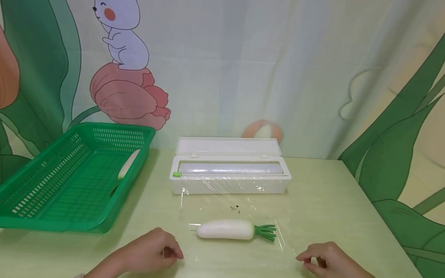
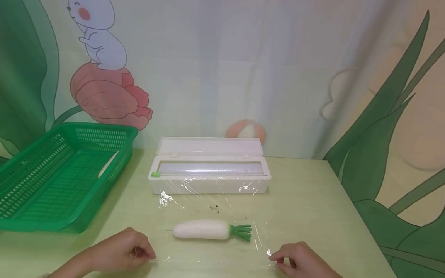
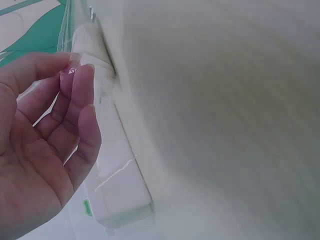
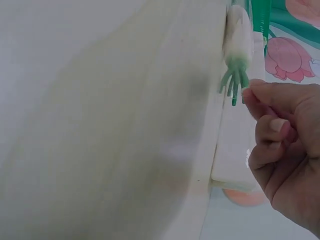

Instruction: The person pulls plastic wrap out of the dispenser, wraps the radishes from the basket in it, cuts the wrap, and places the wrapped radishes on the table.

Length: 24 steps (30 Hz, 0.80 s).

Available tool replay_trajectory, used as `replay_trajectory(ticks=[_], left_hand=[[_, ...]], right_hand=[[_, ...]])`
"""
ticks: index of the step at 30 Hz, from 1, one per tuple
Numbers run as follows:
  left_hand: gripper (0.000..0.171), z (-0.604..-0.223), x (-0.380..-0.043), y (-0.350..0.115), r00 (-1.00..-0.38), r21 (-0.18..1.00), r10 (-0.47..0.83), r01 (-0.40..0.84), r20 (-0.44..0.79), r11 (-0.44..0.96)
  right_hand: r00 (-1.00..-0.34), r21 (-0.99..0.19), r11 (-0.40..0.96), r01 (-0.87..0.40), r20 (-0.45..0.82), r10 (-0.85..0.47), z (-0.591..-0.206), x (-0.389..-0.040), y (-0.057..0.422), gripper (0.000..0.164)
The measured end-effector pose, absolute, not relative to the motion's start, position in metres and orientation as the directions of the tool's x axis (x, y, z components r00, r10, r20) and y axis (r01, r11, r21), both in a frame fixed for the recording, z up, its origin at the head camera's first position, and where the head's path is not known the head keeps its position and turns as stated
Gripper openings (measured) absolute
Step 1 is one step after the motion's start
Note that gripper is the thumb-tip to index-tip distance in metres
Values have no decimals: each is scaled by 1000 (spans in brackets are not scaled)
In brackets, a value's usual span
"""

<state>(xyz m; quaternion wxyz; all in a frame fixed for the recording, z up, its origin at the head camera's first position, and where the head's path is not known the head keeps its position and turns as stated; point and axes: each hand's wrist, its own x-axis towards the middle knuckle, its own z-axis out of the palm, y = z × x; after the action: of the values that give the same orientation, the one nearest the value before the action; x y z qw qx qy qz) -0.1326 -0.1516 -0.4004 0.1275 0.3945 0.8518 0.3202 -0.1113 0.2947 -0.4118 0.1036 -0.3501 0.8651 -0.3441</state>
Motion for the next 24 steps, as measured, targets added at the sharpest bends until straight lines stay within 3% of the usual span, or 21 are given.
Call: replay_trajectory(ticks=[3, 9, 16, 24], left_hand=[[7, -398, -134, -152, -661, 645, 748, 596, 57, 478], [11, -391, -139, -153, -704, 682, 705, 558, 87, 474], [14, -389, -151, -154, -760, 731, 638, 504, 123, 459], [11, -390, -167, -157, -800, 734, 588, 471, 121, 489]], right_hand=[[-712, -618, 522, -589, 91, -696, -408, -114, 294, 11], [-691, -509, 510, -693, 267, -672, -401, -120, 293, 14], [-785, -487, 628, -607, 248, -567, -387, -130, 285, 6], [-764, -425, 635, -645, 352, -541, -380, -147, 277, 14]])
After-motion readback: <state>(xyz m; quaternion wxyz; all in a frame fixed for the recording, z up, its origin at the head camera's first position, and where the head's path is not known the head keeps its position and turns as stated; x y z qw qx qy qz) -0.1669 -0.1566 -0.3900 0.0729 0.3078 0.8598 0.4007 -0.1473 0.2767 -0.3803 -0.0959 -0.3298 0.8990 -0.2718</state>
